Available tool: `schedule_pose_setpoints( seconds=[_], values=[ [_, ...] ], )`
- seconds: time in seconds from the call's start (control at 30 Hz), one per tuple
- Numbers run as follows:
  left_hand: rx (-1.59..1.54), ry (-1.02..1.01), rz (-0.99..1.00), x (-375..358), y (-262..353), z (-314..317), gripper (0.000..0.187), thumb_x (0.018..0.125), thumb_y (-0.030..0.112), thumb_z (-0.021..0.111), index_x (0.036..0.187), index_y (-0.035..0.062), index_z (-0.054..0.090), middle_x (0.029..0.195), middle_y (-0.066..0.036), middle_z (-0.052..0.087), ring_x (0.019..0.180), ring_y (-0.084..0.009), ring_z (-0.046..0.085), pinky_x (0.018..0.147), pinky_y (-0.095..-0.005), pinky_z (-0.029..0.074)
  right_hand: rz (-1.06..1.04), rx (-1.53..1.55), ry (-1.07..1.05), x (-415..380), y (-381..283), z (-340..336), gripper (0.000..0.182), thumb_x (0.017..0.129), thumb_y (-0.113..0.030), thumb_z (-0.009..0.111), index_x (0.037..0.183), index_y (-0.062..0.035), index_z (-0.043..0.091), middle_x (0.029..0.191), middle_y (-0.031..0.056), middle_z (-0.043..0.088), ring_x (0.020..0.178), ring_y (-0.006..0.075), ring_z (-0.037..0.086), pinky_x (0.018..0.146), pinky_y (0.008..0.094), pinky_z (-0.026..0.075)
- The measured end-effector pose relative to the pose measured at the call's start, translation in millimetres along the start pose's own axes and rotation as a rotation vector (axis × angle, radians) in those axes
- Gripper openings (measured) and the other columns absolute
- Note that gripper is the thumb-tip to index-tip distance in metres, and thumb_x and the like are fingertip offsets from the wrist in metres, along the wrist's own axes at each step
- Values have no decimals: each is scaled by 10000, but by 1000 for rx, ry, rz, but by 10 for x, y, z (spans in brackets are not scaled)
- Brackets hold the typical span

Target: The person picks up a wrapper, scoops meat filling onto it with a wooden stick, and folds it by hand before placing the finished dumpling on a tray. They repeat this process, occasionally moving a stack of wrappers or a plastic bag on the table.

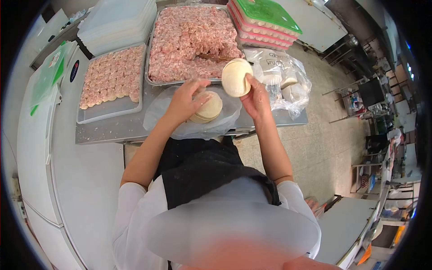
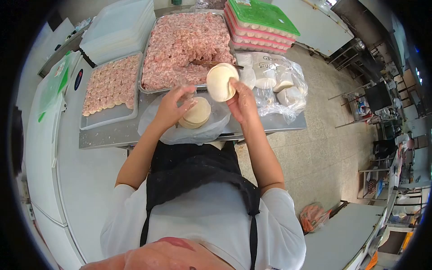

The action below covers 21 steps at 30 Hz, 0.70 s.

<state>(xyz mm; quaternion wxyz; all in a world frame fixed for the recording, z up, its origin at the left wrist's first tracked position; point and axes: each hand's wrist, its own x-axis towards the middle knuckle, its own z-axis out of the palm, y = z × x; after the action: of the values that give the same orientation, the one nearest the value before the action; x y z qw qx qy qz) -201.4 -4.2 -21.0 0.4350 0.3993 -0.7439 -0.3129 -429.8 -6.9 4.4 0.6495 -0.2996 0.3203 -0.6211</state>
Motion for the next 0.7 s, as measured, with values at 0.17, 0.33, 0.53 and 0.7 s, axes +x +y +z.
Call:
schedule_pose_setpoints(
  seconds=[0.17,0.33,0.53,0.7],
  values=[
    [-501,13,-208,295,104,105,394,826,256,708,1105,-3,607,1127,-83,609,968,-141,584,817,-287,475,185,75,-134,0,154,200,432,940,-260,559,1239,45,497,1192,135,602,1086,226,599,962,365,475],
    [-421,80,-238,319,157,246,403,867,270,672,1173,25,577,1122,-68,610,1005,-154,580,850,-318,484,-209,-760,-226,370,48,160,329,872,-52,594,1198,-33,551,1088,121,622,972,217,604,844,352,481],
    [-1565,81,-551,374,408,110,817,888,696,296,1384,56,401,1332,-149,498,1215,-260,492,1030,-448,388,-1166,-1602,-569,-99,294,684,314,745,-24,580,1055,-50,621,989,145,615,929,328,587,789,417,501],
    [-1673,-79,-271,321,493,80,973,814,794,258,1481,86,217,1519,-134,242,1369,-329,297,1109,-520,254,-1018,-1394,-641,409,-43,437,290,765,-117,613,1055,-114,626,969,121,637,883,296,625,738,400,513]
  ],
)
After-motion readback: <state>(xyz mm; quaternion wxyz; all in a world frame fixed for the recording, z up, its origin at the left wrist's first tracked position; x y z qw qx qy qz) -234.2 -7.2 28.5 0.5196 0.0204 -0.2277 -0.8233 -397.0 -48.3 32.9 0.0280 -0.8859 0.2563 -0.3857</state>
